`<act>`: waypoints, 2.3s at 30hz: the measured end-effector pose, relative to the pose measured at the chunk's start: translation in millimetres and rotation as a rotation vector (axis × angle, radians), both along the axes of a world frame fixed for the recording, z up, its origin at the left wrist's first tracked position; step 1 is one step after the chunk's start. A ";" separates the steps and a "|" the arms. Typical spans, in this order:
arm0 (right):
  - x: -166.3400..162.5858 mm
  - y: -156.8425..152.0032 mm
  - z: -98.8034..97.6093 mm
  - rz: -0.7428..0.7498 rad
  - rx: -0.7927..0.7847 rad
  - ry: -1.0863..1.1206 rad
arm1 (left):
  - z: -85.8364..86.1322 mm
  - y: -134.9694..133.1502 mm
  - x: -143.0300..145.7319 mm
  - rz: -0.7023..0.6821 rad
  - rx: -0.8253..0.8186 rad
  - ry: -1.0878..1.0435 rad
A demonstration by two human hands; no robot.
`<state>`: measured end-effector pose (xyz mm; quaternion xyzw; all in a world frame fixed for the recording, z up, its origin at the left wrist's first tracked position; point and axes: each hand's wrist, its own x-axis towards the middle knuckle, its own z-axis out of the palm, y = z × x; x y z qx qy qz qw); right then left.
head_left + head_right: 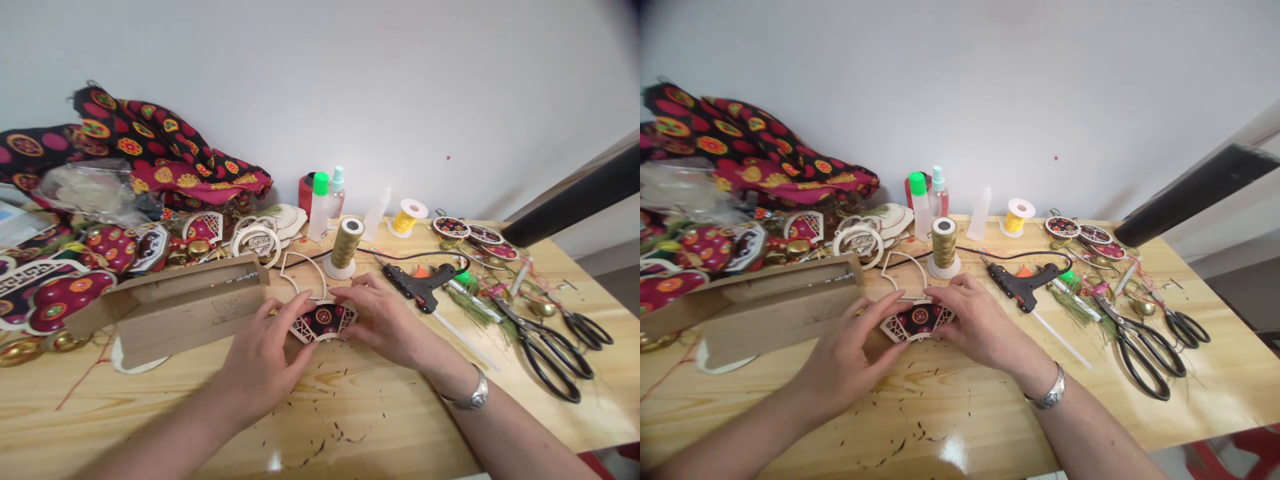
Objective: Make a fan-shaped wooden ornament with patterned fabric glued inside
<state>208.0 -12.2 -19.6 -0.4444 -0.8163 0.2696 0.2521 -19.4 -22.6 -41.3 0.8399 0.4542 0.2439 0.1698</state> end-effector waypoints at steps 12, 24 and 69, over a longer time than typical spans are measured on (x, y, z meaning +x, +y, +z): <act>-0.3 0.5 1.6 -0.005 0.004 -0.054 | -0.6 -1.2 1.5 0.024 -0.018 0.043; 4.2 0.5 4.8 0.007 0.018 0.026 | -1.0 -0.3 1.9 -0.005 0.017 0.060; -8.8 -9.0 16.3 -0.038 0.001 -0.285 | 2.3 -6.6 3.3 0.069 0.081 0.170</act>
